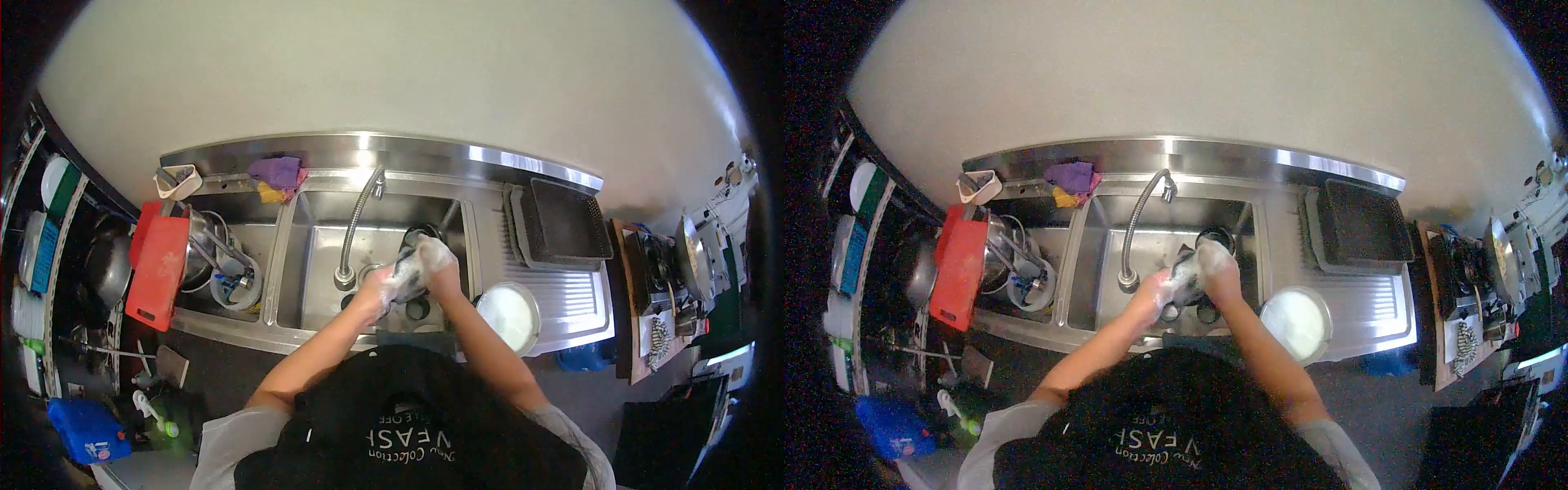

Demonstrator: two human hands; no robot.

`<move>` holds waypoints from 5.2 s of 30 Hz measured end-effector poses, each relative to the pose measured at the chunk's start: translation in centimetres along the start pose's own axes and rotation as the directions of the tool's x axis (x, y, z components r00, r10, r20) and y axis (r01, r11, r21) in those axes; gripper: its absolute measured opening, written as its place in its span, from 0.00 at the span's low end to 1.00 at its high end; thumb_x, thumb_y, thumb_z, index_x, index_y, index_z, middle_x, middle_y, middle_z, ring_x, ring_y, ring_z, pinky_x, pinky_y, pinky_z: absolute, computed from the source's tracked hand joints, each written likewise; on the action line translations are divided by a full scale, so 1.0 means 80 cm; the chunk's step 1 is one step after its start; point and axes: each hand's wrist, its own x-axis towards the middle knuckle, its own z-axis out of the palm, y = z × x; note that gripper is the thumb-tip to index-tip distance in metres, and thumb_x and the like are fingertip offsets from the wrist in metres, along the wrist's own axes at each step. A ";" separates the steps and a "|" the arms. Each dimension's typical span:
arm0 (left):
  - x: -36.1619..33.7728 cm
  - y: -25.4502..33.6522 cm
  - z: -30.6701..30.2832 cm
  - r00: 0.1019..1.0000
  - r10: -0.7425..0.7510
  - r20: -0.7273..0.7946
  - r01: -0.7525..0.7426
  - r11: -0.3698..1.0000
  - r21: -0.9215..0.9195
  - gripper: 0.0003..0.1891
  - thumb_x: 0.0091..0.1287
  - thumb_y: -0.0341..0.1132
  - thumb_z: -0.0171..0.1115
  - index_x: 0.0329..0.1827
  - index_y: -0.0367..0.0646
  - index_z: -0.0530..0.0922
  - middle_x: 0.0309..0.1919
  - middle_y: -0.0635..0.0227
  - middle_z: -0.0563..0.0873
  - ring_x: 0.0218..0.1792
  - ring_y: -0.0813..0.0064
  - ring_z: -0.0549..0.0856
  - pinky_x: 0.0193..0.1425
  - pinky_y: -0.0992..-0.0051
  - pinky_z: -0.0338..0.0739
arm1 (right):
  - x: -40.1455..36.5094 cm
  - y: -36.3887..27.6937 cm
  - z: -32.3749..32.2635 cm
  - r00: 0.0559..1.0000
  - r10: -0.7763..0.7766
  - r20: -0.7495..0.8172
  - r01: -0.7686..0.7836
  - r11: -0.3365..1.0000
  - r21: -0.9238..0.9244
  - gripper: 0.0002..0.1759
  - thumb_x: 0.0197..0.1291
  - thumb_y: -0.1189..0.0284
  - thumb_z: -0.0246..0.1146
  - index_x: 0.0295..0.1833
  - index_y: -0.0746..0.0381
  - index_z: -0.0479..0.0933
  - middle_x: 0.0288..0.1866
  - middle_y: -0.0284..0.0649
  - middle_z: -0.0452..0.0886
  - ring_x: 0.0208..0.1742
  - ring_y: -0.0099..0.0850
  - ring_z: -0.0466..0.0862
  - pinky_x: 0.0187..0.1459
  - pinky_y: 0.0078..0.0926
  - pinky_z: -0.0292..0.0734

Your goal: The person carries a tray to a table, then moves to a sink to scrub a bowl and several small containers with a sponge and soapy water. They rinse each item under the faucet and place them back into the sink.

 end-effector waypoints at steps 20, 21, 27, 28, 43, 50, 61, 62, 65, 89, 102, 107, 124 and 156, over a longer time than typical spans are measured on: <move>0.005 0.059 0.029 0.982 -0.125 -0.143 0.175 0.885 0.431 0.20 0.61 0.49 0.59 0.42 0.39 0.80 0.32 0.62 0.84 0.33 0.73 0.80 0.40 0.71 0.73 | -0.021 0.099 0.048 0.744 0.325 0.584 -0.351 -0.553 0.756 0.23 0.60 0.59 0.49 0.55 0.60 0.72 0.52 0.45 0.77 0.52 0.42 0.77 0.57 0.44 0.71; 0.011 0.051 0.027 0.985 -0.117 -0.128 0.158 0.906 0.392 0.18 0.60 0.46 0.60 0.43 0.40 0.80 0.33 0.62 0.84 0.34 0.71 0.81 0.42 0.71 0.73 | -0.040 0.085 0.054 0.716 0.354 0.601 -0.362 -0.548 0.754 0.22 0.61 0.59 0.48 0.56 0.60 0.71 0.54 0.45 0.76 0.53 0.42 0.76 0.58 0.44 0.70; 0.049 -0.017 -0.021 0.920 0.297 0.256 -0.327 0.221 0.919 0.16 0.55 0.36 0.59 0.47 0.45 0.77 0.40 0.56 0.83 0.42 0.56 0.82 0.45 0.67 0.75 | -0.025 0.012 0.062 0.595 0.473 0.649 -0.342 -0.583 0.738 0.21 0.66 0.56 0.45 0.52 0.60 0.69 0.49 0.45 0.75 0.51 0.42 0.75 0.55 0.44 0.71; 0.040 0.000 -0.011 0.933 0.259 0.251 -0.317 0.258 0.913 0.16 0.55 0.34 0.59 0.48 0.46 0.77 0.41 0.55 0.83 0.43 0.54 0.81 0.46 0.66 0.75 | -0.023 0.012 0.061 0.551 0.537 0.639 -0.359 -0.539 0.762 0.20 0.67 0.55 0.45 0.50 0.60 0.70 0.47 0.45 0.76 0.50 0.42 0.76 0.53 0.44 0.72; 0.030 -0.031 -0.021 0.869 0.465 0.168 -0.340 0.313 0.887 0.13 0.58 0.28 0.53 0.47 0.41 0.76 0.35 0.53 0.82 0.36 0.50 0.81 0.42 0.63 0.76 | -0.024 0.039 0.072 0.512 0.746 0.427 -0.369 -0.258 0.893 0.14 0.65 0.61 0.48 0.36 0.59 0.73 0.29 0.37 0.75 0.28 0.34 0.75 0.31 0.31 0.75; 0.026 -0.026 -0.028 0.984 0.179 -0.024 -0.104 0.670 0.735 0.13 0.63 0.34 0.52 0.48 0.41 0.77 0.45 0.56 0.82 0.43 0.60 0.81 0.48 0.68 0.74 | -0.020 0.064 0.042 0.684 0.370 0.629 -0.435 -0.486 0.758 0.16 0.64 0.63 0.50 0.41 0.64 0.75 0.38 0.43 0.81 0.40 0.37 0.82 0.47 0.40 0.77; 0.012 0.011 -0.029 0.912 -0.314 -0.263 0.147 0.850 -0.505 0.29 0.66 0.59 0.44 0.52 0.42 0.73 0.41 0.58 0.82 0.43 0.60 0.81 0.48 0.58 0.77 | 0.000 0.005 0.033 0.918 0.375 -0.131 -0.327 0.901 0.286 0.10 0.48 0.65 0.70 0.28 0.59 0.79 0.24 0.34 0.79 0.26 0.29 0.80 0.29 0.28 0.73; 0.009 0.019 -0.022 0.923 -0.322 -0.211 0.169 0.831 -0.530 0.30 0.64 0.61 0.45 0.52 0.42 0.73 0.44 0.58 0.81 0.45 0.60 0.81 0.48 0.56 0.77 | -0.001 -0.003 0.026 0.975 0.187 -0.123 -0.168 0.975 0.146 0.08 0.47 0.65 0.68 0.30 0.56 0.79 0.25 0.34 0.79 0.27 0.32 0.80 0.30 0.30 0.73; 0.002 0.032 -0.003 0.927 -0.366 -0.085 0.253 0.776 -0.578 0.28 0.64 0.58 0.48 0.52 0.41 0.73 0.51 0.57 0.78 0.50 0.56 0.79 0.49 0.49 0.76 | 0.000 -0.025 0.011 0.936 -0.351 0.018 0.345 0.907 -0.242 0.06 0.39 0.65 0.69 0.26 0.49 0.79 0.25 0.33 0.78 0.27 0.38 0.78 0.31 0.32 0.72; 0.013 -0.001 -0.022 0.976 -0.209 -0.056 0.204 0.976 -0.073 0.27 0.69 0.55 0.45 0.65 0.50 0.63 0.55 0.63 0.76 0.50 0.66 0.79 0.43 0.60 0.80 | -0.009 -0.014 -0.008 0.711 -0.048 0.702 0.389 0.858 -0.336 0.11 0.49 0.64 0.59 0.33 0.59 0.79 0.40 0.45 0.79 0.44 0.40 0.79 0.46 0.40 0.70; 0.034 -0.021 -0.044 0.992 -0.019 -0.123 0.033 0.993 0.110 0.29 0.66 0.56 0.45 0.62 0.44 0.66 0.54 0.58 0.76 0.58 0.56 0.72 0.50 0.55 0.75 | 0.011 -0.046 -0.030 0.697 0.052 0.716 0.473 0.717 -0.512 0.12 0.51 0.66 0.55 0.37 0.59 0.79 0.38 0.46 0.80 0.42 0.38 0.80 0.51 0.45 0.67; 0.039 -0.041 -0.039 0.922 0.311 -0.232 -0.241 0.928 0.286 0.18 0.69 0.38 0.45 0.57 0.39 0.71 0.50 0.58 0.78 0.54 0.68 0.75 0.61 0.73 0.65 | -0.031 0.026 0.052 0.768 -0.133 0.626 0.117 0.991 0.067 0.13 0.56 0.66 0.54 0.38 0.64 0.77 0.41 0.50 0.76 0.43 0.41 0.77 0.50 0.36 0.69; 0.020 0.019 -0.022 0.955 -0.221 -0.198 0.244 0.965 0.096 0.32 0.63 0.60 0.48 0.67 0.54 0.61 0.61 0.60 0.68 0.60 0.53 0.69 0.36 0.51 0.80 | 0.004 -0.001 -0.012 0.798 -0.227 0.558 0.473 0.809 -0.347 0.11 0.50 0.71 0.57 0.39 0.62 0.78 0.44 0.46 0.77 0.46 0.44 0.77 0.50 0.41 0.70; 0.039 -0.126 -0.107 0.797 -0.569 -0.200 0.537 0.821 -0.195 0.29 0.62 0.52 0.57 0.62 0.46 0.67 0.58 0.56 0.70 0.52 0.61 0.74 0.49 0.55 0.75 | 0.011 0.120 0.047 0.631 0.293 0.718 0.197 0.835 -0.514 0.11 0.51 0.71 0.56 0.42 0.56 0.75 0.38 0.45 0.81 0.40 0.45 0.82 0.41 0.41 0.77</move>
